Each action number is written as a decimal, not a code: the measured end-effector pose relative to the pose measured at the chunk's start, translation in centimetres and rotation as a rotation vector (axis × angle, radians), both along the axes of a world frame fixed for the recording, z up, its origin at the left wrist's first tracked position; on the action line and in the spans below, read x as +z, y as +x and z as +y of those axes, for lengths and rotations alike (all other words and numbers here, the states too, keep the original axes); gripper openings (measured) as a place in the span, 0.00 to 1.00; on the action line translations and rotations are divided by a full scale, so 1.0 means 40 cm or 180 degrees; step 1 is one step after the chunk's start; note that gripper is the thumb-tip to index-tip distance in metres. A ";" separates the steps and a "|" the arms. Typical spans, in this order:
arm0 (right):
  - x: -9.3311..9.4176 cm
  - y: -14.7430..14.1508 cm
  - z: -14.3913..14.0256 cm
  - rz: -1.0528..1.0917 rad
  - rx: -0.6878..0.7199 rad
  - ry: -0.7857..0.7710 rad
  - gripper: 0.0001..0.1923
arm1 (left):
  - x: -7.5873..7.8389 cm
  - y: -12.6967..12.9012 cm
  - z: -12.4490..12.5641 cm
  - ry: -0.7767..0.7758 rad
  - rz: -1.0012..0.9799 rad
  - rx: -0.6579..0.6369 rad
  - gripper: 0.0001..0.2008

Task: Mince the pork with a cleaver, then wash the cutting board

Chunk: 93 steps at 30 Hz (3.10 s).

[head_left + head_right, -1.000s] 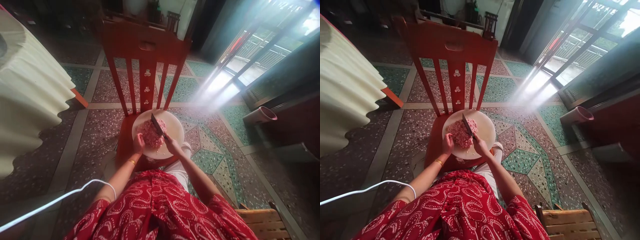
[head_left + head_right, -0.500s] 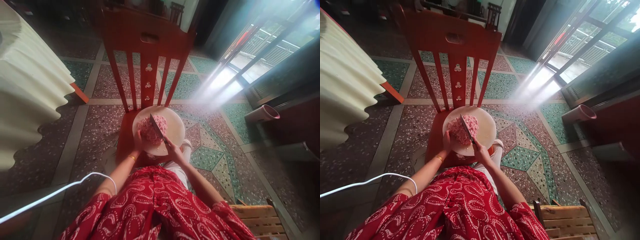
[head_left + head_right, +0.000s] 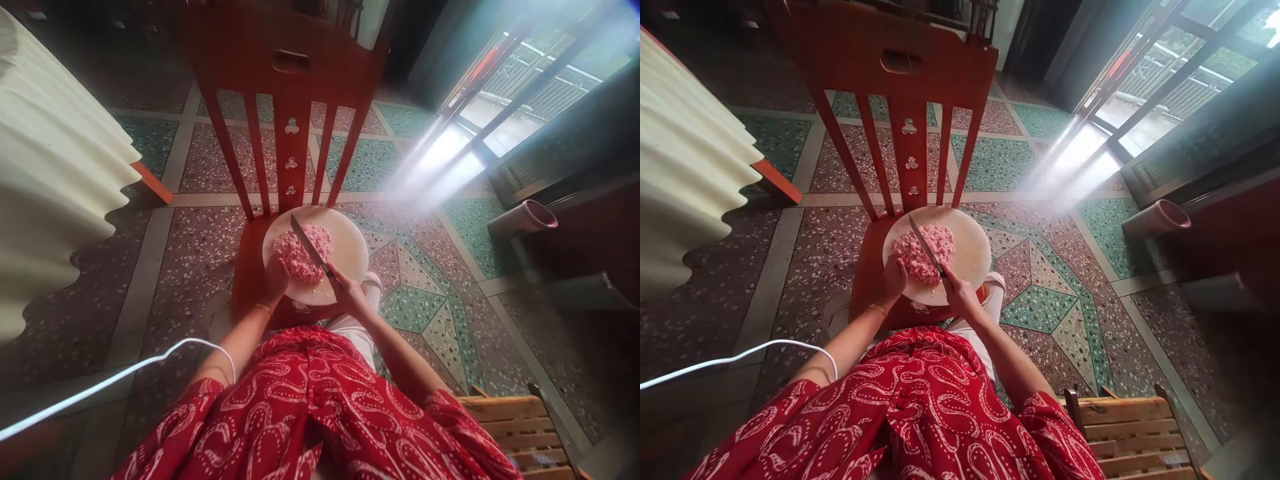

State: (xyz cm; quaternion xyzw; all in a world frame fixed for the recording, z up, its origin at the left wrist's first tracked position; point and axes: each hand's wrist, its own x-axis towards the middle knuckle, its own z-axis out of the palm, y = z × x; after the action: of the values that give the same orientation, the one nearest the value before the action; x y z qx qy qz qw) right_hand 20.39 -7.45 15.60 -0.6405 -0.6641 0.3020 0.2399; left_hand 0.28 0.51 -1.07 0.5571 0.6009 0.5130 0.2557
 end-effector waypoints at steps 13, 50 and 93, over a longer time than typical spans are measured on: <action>-0.024 0.019 0.005 -0.0103 0.0137 -0.0048 0.23 | 0.020 -0.008 0.005 0.0007 0.0183 0.0070 0.09; -0.092 0.255 -0.122 -0.1393 0.1108 0.0360 0.20 | 0.058 -0.065 -0.115 -0.0360 0.0042 0.0244 0.09; 0.156 0.104 0.043 -0.0291 -0.0398 0.1056 0.21 | 0.045 -0.001 -0.016 -0.0230 -0.0171 0.0129 0.06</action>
State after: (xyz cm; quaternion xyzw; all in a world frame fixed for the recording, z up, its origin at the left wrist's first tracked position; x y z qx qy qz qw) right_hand 24.56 -5.72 21.85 -0.6452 -0.6739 0.1433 0.3301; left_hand 0.23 -0.13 0.75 0.5212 0.6232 0.5108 0.2811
